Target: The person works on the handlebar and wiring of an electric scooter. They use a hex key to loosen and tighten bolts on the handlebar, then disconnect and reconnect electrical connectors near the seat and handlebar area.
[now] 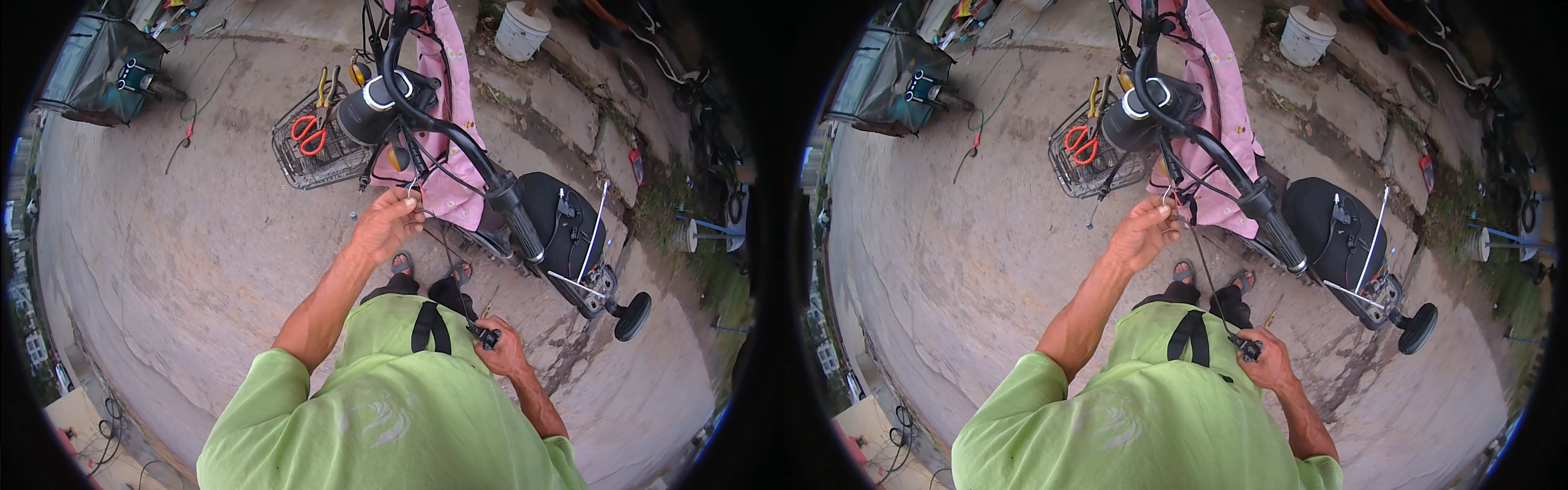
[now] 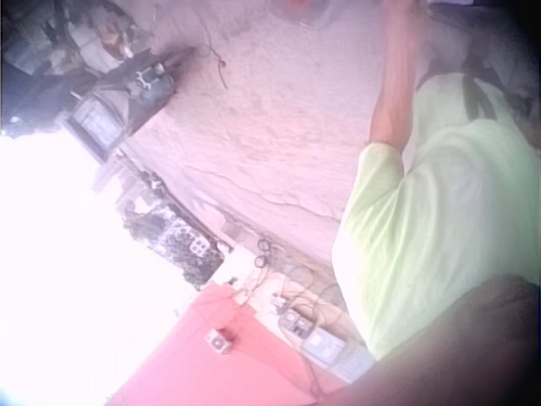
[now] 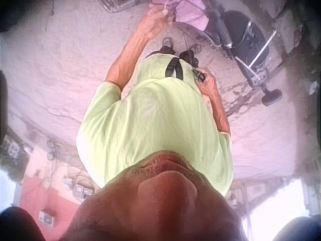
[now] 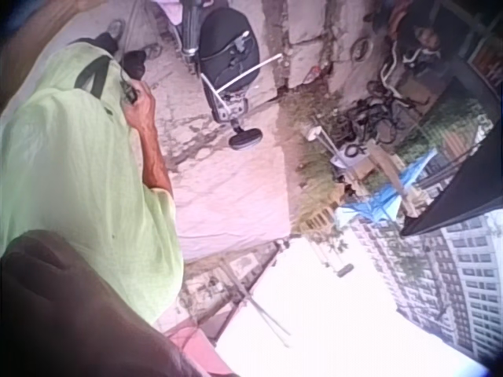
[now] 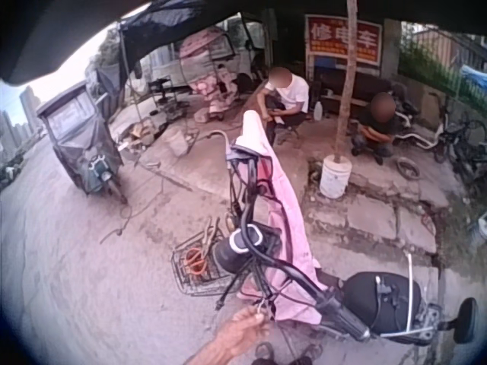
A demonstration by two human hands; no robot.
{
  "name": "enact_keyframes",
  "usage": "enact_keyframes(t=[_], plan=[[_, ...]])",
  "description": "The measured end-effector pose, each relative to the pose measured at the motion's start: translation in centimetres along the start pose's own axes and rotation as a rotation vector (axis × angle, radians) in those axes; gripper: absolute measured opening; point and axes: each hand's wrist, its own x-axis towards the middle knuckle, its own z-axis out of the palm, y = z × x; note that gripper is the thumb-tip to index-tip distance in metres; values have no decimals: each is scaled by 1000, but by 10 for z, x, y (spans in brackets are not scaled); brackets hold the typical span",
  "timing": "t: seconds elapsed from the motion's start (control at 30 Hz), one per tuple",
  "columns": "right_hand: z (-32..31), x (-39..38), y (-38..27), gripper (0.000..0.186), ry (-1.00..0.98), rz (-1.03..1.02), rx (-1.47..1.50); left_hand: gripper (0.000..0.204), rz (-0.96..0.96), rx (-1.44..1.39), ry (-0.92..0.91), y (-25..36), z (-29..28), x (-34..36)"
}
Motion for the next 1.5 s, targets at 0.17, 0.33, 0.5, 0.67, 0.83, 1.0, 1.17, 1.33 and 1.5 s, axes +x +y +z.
enact_keyframes(t=[0.17, 0.33, 0.5, 0.67, 0.83, 1.0, 1.17, 1.33, 1.5], plan=[[-10, -2, -7, 28, -68, 243, 140, 13, 42, -51, 8, 6, -3, 5], [-10, -4, -8, 28, -60, 268, 154, 7, 137, -37, 34, 5, 0, 15], [-14, -10, -16, 29, -96, 350, 182, 4, 139, -5, 110, 2, -1, 24], [-19, -9, -17, 28, -27, 300, 169, 7, 86, -24, 50, 6, -8, 29], [-13, 4, -20, 26, 0, 192, 51, 15, 56, -53, 15, 25, 7, 13], [-3, 13, -8, 29, -32, 176, -36, 21, 42, -131, -19, 11, 11, -5], [7, 39, 20, 41, -44, 143, -33, 22, 34, -173, -29, 7, 9, -11], [9, 83, 17, 56, -128, 407, 67, 19, 61, -130, -45, 10, 17, -10], [16, 133, -44, 51, 220, 91, 139, 18, 73, -67, -10, 0, 8, -4]])
